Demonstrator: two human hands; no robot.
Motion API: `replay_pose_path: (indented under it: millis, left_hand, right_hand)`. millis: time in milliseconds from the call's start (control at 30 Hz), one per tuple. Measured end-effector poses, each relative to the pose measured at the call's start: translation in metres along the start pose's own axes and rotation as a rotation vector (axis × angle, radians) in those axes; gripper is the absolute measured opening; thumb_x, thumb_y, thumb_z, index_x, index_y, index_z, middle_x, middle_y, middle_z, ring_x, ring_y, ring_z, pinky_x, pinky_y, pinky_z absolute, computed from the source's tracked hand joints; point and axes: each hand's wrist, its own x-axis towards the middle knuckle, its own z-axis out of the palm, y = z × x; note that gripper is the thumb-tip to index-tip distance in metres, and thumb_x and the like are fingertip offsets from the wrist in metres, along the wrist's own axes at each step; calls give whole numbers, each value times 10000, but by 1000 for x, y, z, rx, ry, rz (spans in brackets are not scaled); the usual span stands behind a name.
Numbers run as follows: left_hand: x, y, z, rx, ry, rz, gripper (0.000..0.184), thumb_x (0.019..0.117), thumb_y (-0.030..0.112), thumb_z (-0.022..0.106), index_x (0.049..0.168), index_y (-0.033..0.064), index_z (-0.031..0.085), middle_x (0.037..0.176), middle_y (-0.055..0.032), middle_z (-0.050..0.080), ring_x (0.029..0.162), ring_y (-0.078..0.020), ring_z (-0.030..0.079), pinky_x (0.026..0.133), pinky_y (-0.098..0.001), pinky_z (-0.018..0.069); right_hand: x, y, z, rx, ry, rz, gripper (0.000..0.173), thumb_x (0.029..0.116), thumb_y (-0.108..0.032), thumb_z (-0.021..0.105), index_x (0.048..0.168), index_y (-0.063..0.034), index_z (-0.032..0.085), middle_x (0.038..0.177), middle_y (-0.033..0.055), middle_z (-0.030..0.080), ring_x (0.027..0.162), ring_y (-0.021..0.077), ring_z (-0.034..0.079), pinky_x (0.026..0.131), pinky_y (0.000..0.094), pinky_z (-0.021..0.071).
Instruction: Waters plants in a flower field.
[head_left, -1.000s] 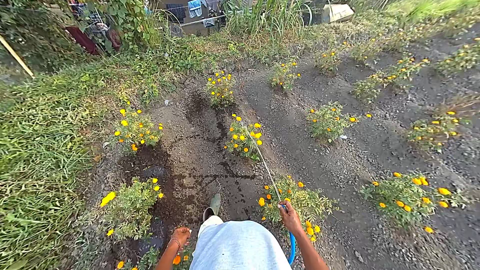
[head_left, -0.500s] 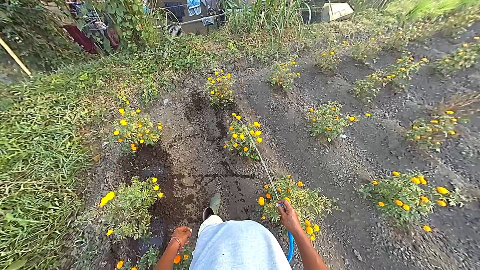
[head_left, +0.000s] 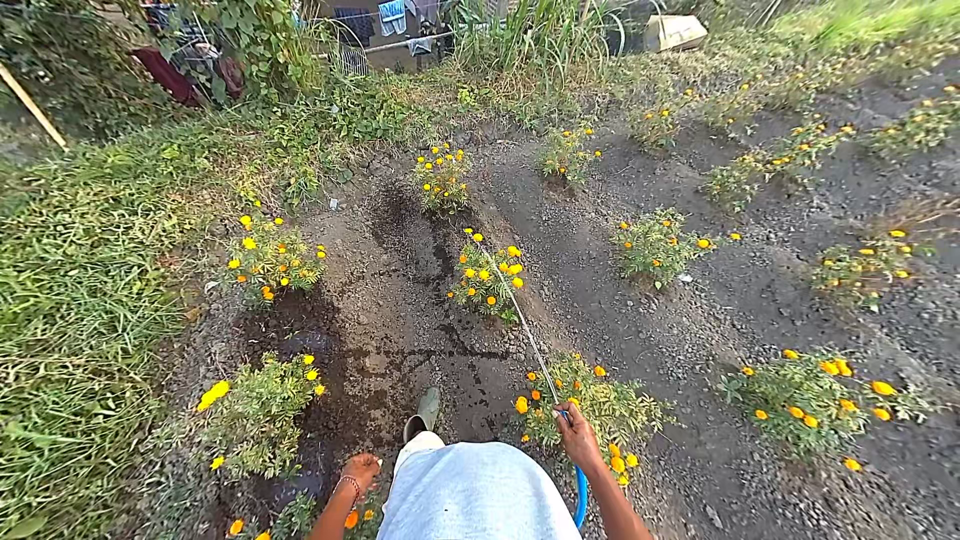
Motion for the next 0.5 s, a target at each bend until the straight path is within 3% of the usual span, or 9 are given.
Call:
replay_pose_path:
  millis: [500]
  left_hand:
    - [2, -1, 0, 36, -14, 15, 308, 1089, 200, 529, 1314, 9, 614, 1187, -219, 676, 969, -304, 687, 837, -461, 556]
  right_hand:
    - [-10, 8, 1, 12, -5, -3, 196, 1052, -114, 567, 1206, -5, 619, 737, 102, 580, 603, 183, 534, 621, 389, 489]
